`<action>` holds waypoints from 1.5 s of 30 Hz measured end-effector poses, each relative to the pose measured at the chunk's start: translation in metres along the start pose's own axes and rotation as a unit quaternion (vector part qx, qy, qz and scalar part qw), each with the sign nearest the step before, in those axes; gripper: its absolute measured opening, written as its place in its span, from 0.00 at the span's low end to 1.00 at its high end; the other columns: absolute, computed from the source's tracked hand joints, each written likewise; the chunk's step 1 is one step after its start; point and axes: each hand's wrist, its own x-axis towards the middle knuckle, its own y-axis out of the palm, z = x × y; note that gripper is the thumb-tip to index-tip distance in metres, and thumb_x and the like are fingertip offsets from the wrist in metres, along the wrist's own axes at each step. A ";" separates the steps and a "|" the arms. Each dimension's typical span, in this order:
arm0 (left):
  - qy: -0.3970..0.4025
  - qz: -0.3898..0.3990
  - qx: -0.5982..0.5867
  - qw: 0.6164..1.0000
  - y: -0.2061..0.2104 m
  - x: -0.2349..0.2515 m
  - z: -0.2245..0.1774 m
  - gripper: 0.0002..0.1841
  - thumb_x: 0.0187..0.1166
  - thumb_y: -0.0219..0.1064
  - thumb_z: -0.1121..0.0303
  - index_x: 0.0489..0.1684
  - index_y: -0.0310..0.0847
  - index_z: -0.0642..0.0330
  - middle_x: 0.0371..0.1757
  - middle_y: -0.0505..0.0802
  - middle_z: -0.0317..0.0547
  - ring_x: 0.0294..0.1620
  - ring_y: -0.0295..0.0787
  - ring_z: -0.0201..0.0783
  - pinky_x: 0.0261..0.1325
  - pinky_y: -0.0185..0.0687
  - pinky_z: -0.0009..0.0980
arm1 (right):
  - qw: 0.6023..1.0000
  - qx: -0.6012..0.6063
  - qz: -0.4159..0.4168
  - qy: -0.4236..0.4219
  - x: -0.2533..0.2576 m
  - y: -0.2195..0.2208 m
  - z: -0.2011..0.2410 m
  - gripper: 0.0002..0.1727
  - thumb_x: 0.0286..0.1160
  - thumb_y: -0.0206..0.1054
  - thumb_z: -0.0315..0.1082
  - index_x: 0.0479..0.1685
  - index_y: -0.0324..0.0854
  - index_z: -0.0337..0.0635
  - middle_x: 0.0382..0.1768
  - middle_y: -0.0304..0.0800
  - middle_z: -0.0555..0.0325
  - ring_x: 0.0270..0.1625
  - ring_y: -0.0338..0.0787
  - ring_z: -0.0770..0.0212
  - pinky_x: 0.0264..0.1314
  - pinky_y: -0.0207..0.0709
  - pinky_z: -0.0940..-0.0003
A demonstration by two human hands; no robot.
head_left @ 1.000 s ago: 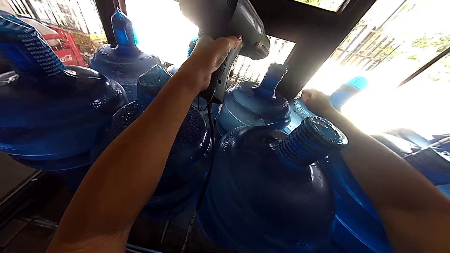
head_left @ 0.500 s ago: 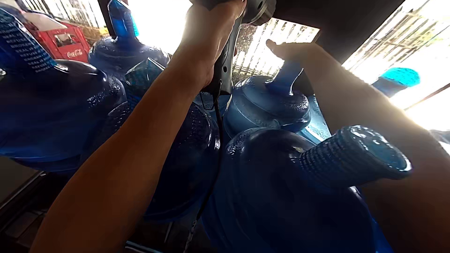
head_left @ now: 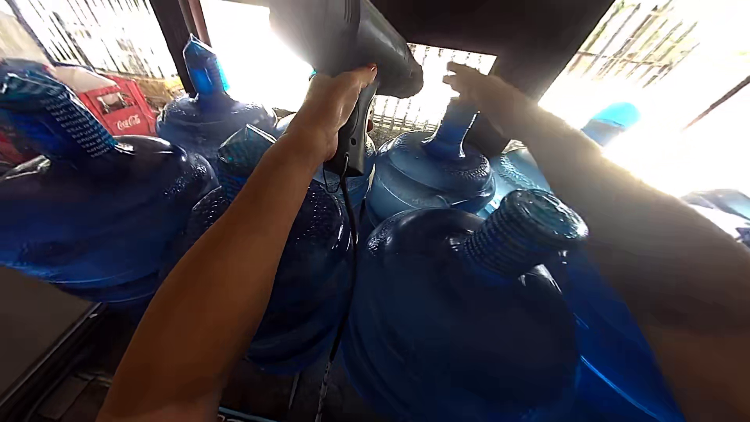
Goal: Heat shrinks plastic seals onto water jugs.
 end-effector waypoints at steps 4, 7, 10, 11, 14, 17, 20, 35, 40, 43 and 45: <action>0.001 0.045 0.028 0.999 0.004 -0.009 -0.004 0.17 0.87 0.63 0.55 0.63 0.77 0.57 0.40 0.90 0.45 0.31 0.91 0.38 0.32 0.90 0.33 | 0.994 0.037 -0.097 0.031 -0.056 -0.041 -0.007 0.33 0.94 0.38 0.52 0.86 0.65 0.38 0.81 0.75 0.47 0.81 0.75 0.59 0.81 0.66 0.60; 0.028 0.080 0.071 0.994 0.011 -0.026 -0.009 0.16 0.87 0.64 0.56 0.62 0.78 0.56 0.40 0.91 0.43 0.31 0.91 0.36 0.32 0.91 0.31 | 0.984 -0.161 -0.065 -0.033 -0.121 -0.055 -0.012 0.31 0.95 0.38 0.47 0.82 0.70 0.35 0.78 0.77 0.37 0.79 0.79 0.41 0.78 0.69 0.38; 0.094 0.112 0.120 0.982 0.022 -0.041 -0.007 0.14 0.86 0.66 0.58 0.59 0.79 0.57 0.39 0.91 0.41 0.30 0.91 0.33 0.33 0.91 0.30 | 0.976 -0.208 -0.053 0.017 -0.193 -0.050 -0.005 0.32 0.94 0.38 0.53 0.82 0.73 0.44 0.73 0.83 0.41 0.75 0.83 0.40 0.74 0.70 0.30; 0.121 0.120 0.139 0.975 0.026 -0.044 -0.004 0.15 0.86 0.67 0.59 0.59 0.79 0.58 0.41 0.91 0.42 0.31 0.90 0.32 0.34 0.91 0.30 | 0.977 -0.205 -0.042 0.048 -0.218 -0.049 0.008 0.32 0.94 0.38 0.52 0.84 0.70 0.43 0.75 0.81 0.40 0.77 0.80 0.39 0.76 0.68 0.31; 0.202 0.133 0.181 0.953 0.035 -0.043 0.006 0.16 0.84 0.69 0.59 0.59 0.80 0.60 0.40 0.92 0.42 0.32 0.91 0.32 0.39 0.91 0.32 | 0.965 -0.233 -0.099 0.073 -0.278 -0.041 0.009 0.33 0.93 0.38 0.51 0.84 0.70 0.39 0.77 0.79 0.38 0.75 0.81 0.34 0.71 0.69 0.27; 0.199 0.143 0.192 0.950 0.031 -0.045 0.004 0.15 0.85 0.68 0.59 0.59 0.80 0.59 0.40 0.92 0.40 0.32 0.91 0.31 0.38 0.90 0.30 | 0.943 -0.270 -0.180 0.071 -0.321 -0.034 -0.010 0.33 0.90 0.42 0.48 0.81 0.72 0.34 0.74 0.79 0.31 0.71 0.84 0.28 0.64 0.73 0.24; 0.130 0.102 0.203 0.965 0.026 -0.048 -0.008 0.16 0.85 0.66 0.57 0.62 0.80 0.57 0.41 0.91 0.41 0.31 0.89 0.31 0.36 0.89 0.30 | 0.936 -0.280 -0.214 0.028 -0.353 -0.030 -0.032 0.32 0.89 0.45 0.48 0.75 0.77 0.32 0.70 0.83 0.32 0.68 0.87 0.30 0.61 0.78 0.28; -0.082 0.142 0.060 0.985 0.072 0.106 0.001 0.23 0.92 0.45 0.47 0.51 0.78 0.55 0.30 0.90 0.43 0.28 0.89 0.36 0.31 0.87 0.32 | 0.922 -0.210 -0.324 -0.012 -0.365 -0.010 -0.061 0.27 0.88 0.52 0.50 0.64 0.86 0.37 0.60 0.92 0.40 0.56 0.94 0.44 0.48 0.86 0.46; -0.095 0.184 0.074 0.975 0.082 0.121 0.008 0.22 0.93 0.43 0.49 0.49 0.79 0.54 0.31 0.91 0.43 0.28 0.90 0.35 0.30 0.87 0.30 | 0.921 -0.208 -0.329 -0.014 -0.366 -0.008 -0.059 0.27 0.88 0.53 0.50 0.64 0.87 0.39 0.61 0.92 0.43 0.57 0.94 0.47 0.49 0.85 0.50; -0.113 0.181 0.111 0.971 0.075 0.111 0.002 0.23 0.93 0.42 0.49 0.50 0.79 0.54 0.32 0.90 0.41 0.29 0.89 0.34 0.31 0.87 0.29 | 0.920 -0.214 -0.328 -0.017 -0.367 -0.009 -0.058 0.26 0.87 0.54 0.49 0.63 0.88 0.38 0.60 0.92 0.44 0.57 0.94 0.47 0.49 0.86 0.51; -0.103 0.145 0.170 0.969 0.065 0.094 -0.009 0.21 0.92 0.45 0.49 0.53 0.78 0.53 0.33 0.90 0.42 0.29 0.90 0.35 0.31 0.87 0.30 | 0.919 -0.217 -0.327 -0.022 -0.366 -0.009 -0.057 0.25 0.86 0.54 0.47 0.62 0.88 0.39 0.60 0.92 0.45 0.56 0.94 0.48 0.47 0.86 0.52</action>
